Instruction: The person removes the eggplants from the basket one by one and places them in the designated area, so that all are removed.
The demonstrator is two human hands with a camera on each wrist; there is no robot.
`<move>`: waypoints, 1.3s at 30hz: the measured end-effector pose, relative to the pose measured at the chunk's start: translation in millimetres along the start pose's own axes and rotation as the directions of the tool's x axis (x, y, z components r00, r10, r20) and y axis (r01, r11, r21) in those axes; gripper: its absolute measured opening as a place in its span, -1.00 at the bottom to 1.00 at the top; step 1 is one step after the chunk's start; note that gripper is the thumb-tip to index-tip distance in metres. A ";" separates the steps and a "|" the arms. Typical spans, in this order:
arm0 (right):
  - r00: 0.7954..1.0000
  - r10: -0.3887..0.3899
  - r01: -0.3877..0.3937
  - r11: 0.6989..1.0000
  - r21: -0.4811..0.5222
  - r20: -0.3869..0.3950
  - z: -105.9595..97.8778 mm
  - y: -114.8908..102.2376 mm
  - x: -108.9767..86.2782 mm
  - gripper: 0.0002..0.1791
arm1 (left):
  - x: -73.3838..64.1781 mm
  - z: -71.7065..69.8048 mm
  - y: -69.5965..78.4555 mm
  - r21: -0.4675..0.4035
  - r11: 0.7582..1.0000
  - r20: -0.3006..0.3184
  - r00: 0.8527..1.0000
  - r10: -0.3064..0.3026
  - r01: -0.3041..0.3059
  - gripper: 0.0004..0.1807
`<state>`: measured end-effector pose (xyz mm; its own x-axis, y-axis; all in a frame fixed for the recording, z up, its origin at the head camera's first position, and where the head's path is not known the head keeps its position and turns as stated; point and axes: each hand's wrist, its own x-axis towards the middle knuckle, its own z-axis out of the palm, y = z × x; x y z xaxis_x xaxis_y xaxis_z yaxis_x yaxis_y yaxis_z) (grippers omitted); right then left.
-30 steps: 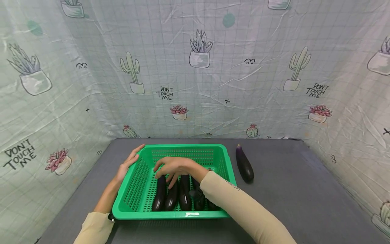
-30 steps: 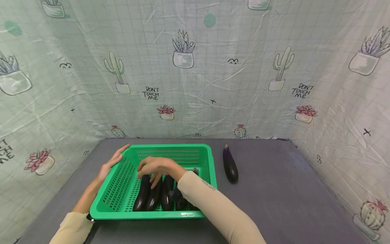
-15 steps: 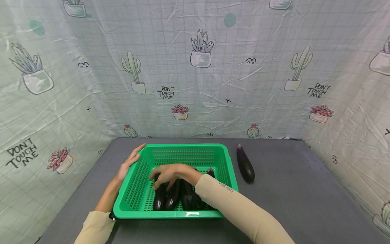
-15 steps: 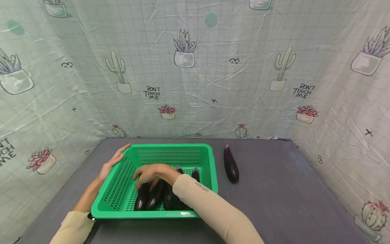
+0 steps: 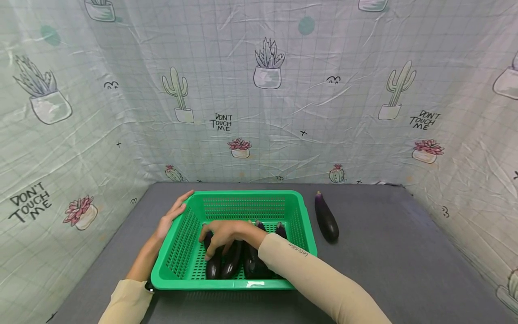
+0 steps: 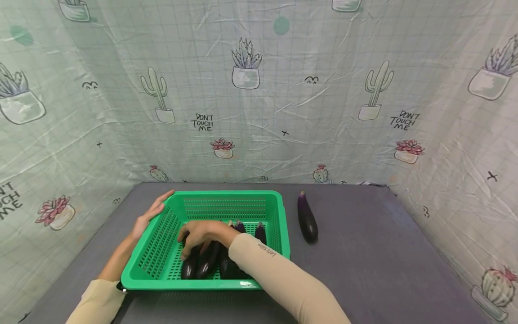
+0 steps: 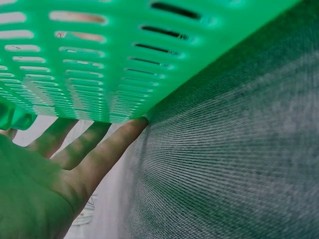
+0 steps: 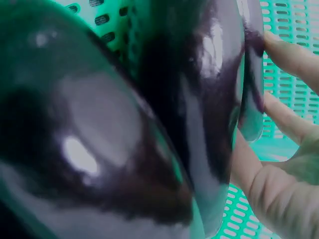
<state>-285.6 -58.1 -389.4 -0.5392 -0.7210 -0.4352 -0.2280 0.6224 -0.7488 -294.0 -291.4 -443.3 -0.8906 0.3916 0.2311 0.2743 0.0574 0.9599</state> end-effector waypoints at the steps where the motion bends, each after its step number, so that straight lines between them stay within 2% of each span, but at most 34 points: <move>1: 1.000 -0.001 0.001 1.000 0.014 0.000 -0.7 0.6 -0.2 -0.36 | 0.0 0.0 0.3 -0.016 1.000 0.006 1.000 -0.001 0.001 -0.37; 8: 1.000 -0.024 0.024 0.997 0.073 -0.003 -5.6 4.0 0.8 -0.34 | -0.2 -0.7 0.3 -0.088 0.996 0.041 0.999 0.009 -0.006 -0.37; 11: 0.999 -0.039 0.039 0.995 0.093 -0.005 -7.5 3.9 0.9 -0.34 | -0.5 -0.6 0.7 -0.114 0.993 0.049 0.999 -0.004 0.010 -0.37; 18: 0.998 -0.057 0.057 0.991 0.121 -0.006 -10.7 0.5 -0.9 -0.32 | 0.7 0.5 -0.4 0.069 0.998 -0.027 1.000 -0.007 0.009 -0.38; 26: 0.994 -0.109 0.111 0.985 0.135 -0.023 -16.2 -5.8 -10.4 -0.30 | 2.7 0.3 -3.5 0.072 0.997 -0.041 0.999 0.006 -0.004 -0.38; 34: 0.986 -0.160 0.165 0.966 0.198 -0.045 -31.0 -8.7 -21.8 -0.30 | 2.4 -0.9 -3.2 0.066 0.997 -0.036 0.999 -0.028 0.030 -0.37; 39: 0.982 -0.168 0.184 0.956 0.230 -0.090 -39.6 -11.1 -32.7 -0.35 | 1.1 -0.3 -1.5 0.016 0.999 -0.022 0.999 -0.046 0.046 -0.36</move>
<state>-297.6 -29.4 -347.0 -0.5639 -0.7849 -0.2566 -0.1312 0.3919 -0.9106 -295.5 -291.3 -444.4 -0.9101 0.3682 0.1903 0.2385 0.0898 0.9670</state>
